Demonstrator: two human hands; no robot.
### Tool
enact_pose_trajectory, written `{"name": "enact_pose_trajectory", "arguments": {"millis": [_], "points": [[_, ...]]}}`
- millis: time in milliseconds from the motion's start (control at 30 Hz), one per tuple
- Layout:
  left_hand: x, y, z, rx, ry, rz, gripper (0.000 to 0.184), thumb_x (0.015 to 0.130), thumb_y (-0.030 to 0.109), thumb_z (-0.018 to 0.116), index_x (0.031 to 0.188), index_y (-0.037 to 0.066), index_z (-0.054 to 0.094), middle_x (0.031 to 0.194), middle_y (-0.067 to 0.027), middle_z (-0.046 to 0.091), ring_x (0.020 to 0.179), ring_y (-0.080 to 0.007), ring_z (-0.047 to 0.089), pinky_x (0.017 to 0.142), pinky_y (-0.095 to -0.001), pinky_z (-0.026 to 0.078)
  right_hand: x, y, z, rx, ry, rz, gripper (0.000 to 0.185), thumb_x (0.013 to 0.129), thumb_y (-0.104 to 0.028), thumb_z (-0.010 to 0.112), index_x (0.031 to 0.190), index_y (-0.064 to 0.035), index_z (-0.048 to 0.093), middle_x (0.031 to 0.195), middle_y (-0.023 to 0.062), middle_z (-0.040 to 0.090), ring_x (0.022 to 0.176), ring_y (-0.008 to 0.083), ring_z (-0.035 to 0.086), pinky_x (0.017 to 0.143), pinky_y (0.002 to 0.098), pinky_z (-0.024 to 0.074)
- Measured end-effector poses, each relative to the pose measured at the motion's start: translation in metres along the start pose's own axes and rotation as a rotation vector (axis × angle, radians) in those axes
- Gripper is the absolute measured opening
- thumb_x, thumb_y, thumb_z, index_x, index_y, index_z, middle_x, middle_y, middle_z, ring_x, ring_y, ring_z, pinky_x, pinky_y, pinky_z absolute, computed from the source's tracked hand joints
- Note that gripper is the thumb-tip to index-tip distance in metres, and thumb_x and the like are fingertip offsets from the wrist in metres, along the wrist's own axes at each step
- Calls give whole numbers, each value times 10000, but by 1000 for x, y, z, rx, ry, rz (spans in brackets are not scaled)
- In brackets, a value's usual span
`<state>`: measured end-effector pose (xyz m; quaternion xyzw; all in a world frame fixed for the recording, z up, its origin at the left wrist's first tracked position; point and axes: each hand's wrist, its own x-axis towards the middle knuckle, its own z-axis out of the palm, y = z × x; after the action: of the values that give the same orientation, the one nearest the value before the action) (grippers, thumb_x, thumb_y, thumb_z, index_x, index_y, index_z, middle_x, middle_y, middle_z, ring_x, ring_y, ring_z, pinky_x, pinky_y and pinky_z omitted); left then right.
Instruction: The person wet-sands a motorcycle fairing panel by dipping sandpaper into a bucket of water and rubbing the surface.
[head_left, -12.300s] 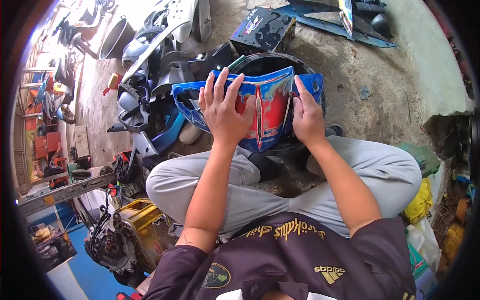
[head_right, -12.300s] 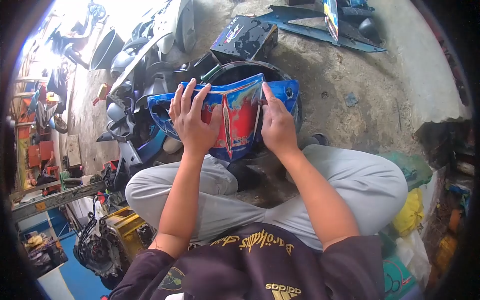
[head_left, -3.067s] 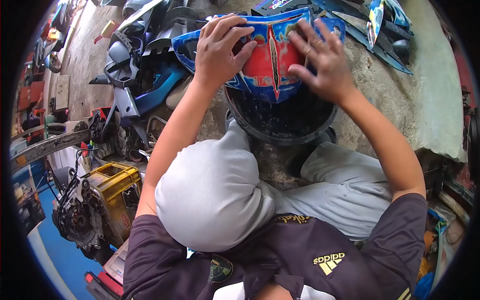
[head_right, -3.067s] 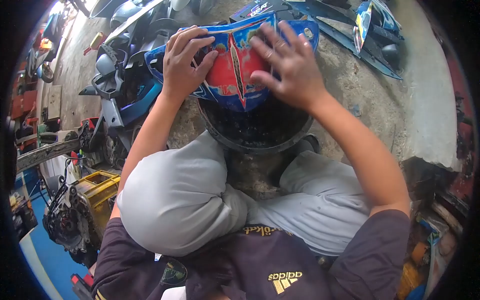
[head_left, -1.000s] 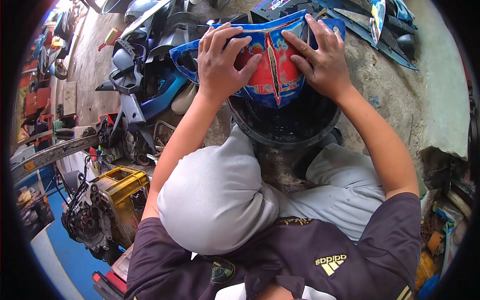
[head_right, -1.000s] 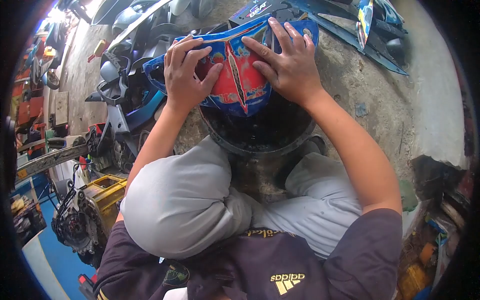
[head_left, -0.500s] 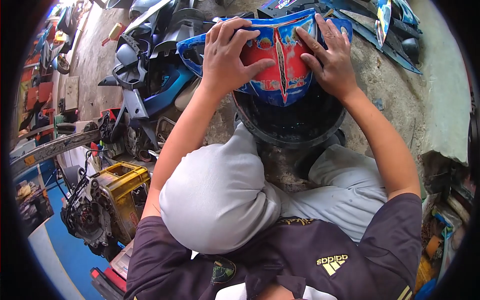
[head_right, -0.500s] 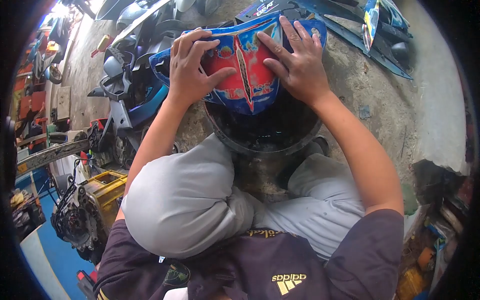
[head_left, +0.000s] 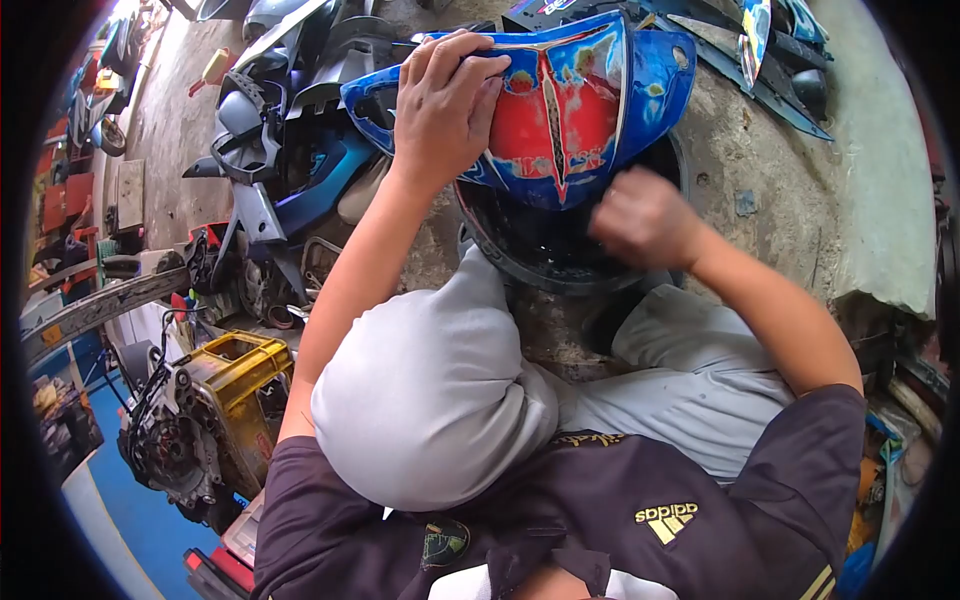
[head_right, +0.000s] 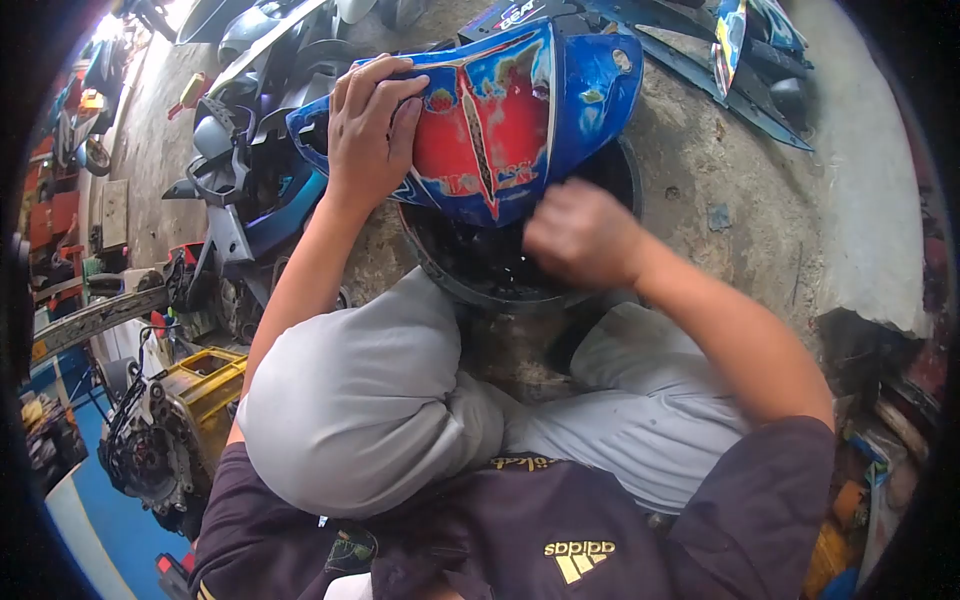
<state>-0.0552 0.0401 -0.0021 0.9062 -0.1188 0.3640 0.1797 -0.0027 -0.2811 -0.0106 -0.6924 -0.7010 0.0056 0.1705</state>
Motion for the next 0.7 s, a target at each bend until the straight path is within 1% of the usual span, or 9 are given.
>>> {"name": "enact_pose_trajectory", "arguments": {"millis": [33,67,167,267,367,400,467,600,700], "points": [[0,1,0,4,7,5,200,997,144,728,1195,139,760,1375,-60,680,1323,-335,612,1166,-514,445,-8,-11,18,39,-108,-17,174,876,-227,785,843,-115,656,808,57,665,832,249,678,755,424,534],[-1,2,1,9,9,12,203,995,134,726,1195,139,758,1375,-60,680,1324,-335,612,1168,-513,444,-9,-21,30,81,-374,153,116,908,-210,748,933,-97,740,924,115,753,959,301,746,839,454,585],[-1,-2,1,24,-3,11,226,985,93,705,1201,139,751,1378,-61,678,1332,-341,608,1173,-517,440,-17,-3,84,208,-838,597,250,921,-177,692,1129,-83,792,1120,186,797,1140,372,759,980,481,603],[1,-1,-1,-7,-10,20,257,973,61,683,1208,140,747,1381,-65,675,1341,-348,604,1179,-526,436,25,19,87,175,-811,620,401,936,-139,633,1306,-59,765,1285,236,771,1269,412,723,1058,498,594],[1,-1,-1,-22,-10,4,276,957,45,679,1208,140,745,1380,-67,674,1345,-350,601,1182,-531,434,-2,59,192,36,-703,595,361,1025,-203,613,1327,-65,754,1259,180,791,1184,370,759,992,489,608],[1,-2,1,-23,-4,3,279,948,42,686,1203,139,744,1375,-65,673,1345,-350,601,1187,-532,431,-2,67,215,0,-682,609,350,1031,-209,613,1316,-66,755,1246,173,791,1169,364,760,984,486,608],[1,0,2,-28,-3,3,279,944,39,691,1199,139,744,1374,-64,672,1344,-349,601,1191,-535,429,8,69,233,18,-685,642,329,1044,-223,612,1295,-67,757,1221,158,791,1139,351,761,969,480,608],[3,1,0,-25,-17,-14,281,935,37,699,1195,136,741,1372,-63,669,1343,-347,600,1198,-543,425,26,57,244,313,-784,798,298,1070,-250,610,1251,-69,762,1170,129,791,1080,325,763,938,467,608],[3,2,-2,-18,-16,-18,289,925,37,704,1197,132,737,1368,-61,667,1342,-345,600,1199,-547,425,32,36,225,766,-843,961,285,1090,-270,608,1219,-70,766,1131,107,791,1035,306,764,915,458,609]]}}
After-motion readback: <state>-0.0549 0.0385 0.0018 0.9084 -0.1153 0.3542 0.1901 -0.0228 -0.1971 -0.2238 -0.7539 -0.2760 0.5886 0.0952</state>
